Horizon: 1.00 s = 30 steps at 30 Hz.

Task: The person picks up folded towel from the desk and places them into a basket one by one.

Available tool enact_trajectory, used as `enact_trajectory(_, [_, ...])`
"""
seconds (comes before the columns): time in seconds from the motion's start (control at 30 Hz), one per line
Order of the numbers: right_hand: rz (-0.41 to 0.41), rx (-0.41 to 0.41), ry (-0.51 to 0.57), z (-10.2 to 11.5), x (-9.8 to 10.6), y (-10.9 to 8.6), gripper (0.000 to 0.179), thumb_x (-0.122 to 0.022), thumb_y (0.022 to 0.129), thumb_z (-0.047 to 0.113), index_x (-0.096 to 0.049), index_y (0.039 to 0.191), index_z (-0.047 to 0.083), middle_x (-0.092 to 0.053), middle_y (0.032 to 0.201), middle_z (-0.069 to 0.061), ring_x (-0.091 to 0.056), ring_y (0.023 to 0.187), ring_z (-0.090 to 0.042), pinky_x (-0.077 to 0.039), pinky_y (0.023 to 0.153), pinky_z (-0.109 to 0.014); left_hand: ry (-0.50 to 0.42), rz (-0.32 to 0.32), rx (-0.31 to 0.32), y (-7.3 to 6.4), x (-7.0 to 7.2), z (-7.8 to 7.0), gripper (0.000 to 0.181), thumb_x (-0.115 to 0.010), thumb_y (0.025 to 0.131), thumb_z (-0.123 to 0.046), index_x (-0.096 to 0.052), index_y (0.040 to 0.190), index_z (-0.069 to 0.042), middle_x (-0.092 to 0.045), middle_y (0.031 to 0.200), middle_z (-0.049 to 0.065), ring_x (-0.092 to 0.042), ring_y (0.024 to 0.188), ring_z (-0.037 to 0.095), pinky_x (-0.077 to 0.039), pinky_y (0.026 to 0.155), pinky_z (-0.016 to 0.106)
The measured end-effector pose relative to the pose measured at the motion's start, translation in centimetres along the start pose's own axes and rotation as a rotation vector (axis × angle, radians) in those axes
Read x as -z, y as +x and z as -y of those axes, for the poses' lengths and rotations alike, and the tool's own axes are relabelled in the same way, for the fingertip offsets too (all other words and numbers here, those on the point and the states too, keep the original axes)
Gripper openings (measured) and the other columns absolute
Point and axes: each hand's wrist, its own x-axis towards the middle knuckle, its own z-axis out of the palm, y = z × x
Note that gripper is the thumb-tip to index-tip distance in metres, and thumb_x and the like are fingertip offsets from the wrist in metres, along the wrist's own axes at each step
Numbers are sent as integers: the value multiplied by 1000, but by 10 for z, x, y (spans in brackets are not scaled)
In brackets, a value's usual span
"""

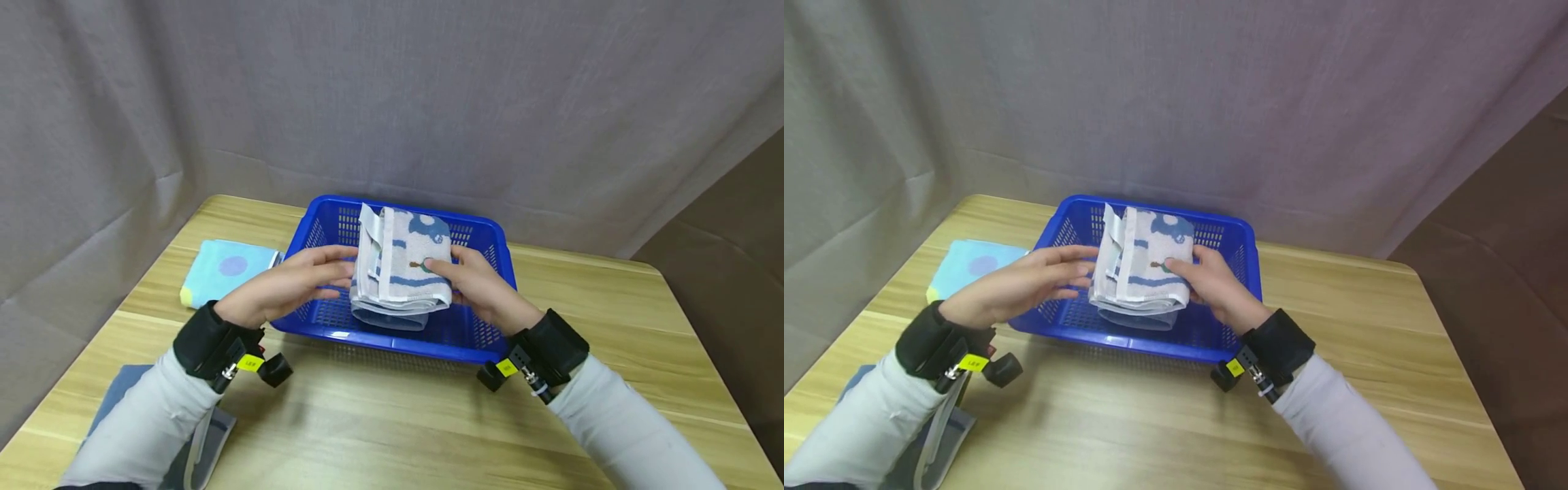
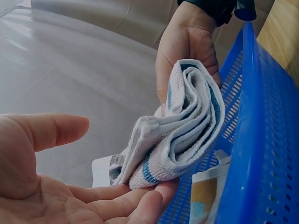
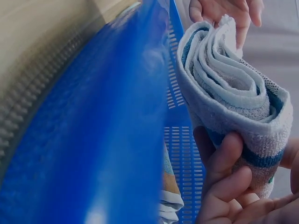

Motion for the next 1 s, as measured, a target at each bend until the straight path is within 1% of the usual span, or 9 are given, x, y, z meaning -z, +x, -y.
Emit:
enact_trajectory(0.17, [-2, -13, -19, 3, -1, 4, 41, -53, 95, 23, -41, 129, 3, -65, 92, -6, -62, 74, -17, -50, 57, -24, 11, -6, 17, 1, 3, -1, 56, -49, 96, -24, -26, 141, -3, -43, 132, 16, -44, 115, 27, -33, 100, 48])
enact_trajectory(0.4, [15, -44, -83, 2, -2, 10, 42, -53, 95, 26, -42, 127, 3, -64, 85, -2, -57, 67, -14, -43, 51, -21, 7, -15, 74, 3, 5, 0, 58, -51, 95, -25, -25, 141, -2, -42, 132, 16, -43, 115, 26, -31, 101, 48])
enact_trajectory(0.57, [22, -72, -102, -1, -2, 13, 41, -52, 95, 27, -42, 126, 1, -63, 84, -2, -56, 67, -14, -42, 53, -22, 27, -18, 100, 7, 4, 2, 59, -53, 94, -25, -26, 141, -3, -40, 132, 15, -42, 115, 27, -32, 101, 48])
enact_trajectory(0.7, [29, -104, -119, -5, -3, 14, 40, -50, 96, 24, -39, 127, 0, -60, 83, -2, -53, 66, -13, -42, 57, -24, 50, -28, 127, 12, 4, 4, 58, -52, 94, -26, -26, 141, -4, -41, 131, 15, -43, 112, 28, -33, 100, 48])
enact_trajectory(0.87, [31, -135, -114, -10, -4, 16, 43, -50, 92, 15, -34, 128, -2, -55, 80, -2, -45, 60, -11, -41, 57, -24, 36, -30, 158, 19, 3, 6, 58, -51, 95, -24, -25, 142, -3, -39, 134, 16, -42, 111, 31, -32, 101, 49])
enact_trajectory(1.0, [22, -142, -97, -13, 1, 17, 48, -49, 90, 12, -32, 132, -2, -56, 82, -3, -44, 58, -10, -41, 58, -24, 27, -28, 178, 27, 0, 8, 59, -51, 94, -23, -23, 142, -2, -38, 136, 16, -41, 112, 32, -31, 101, 48])
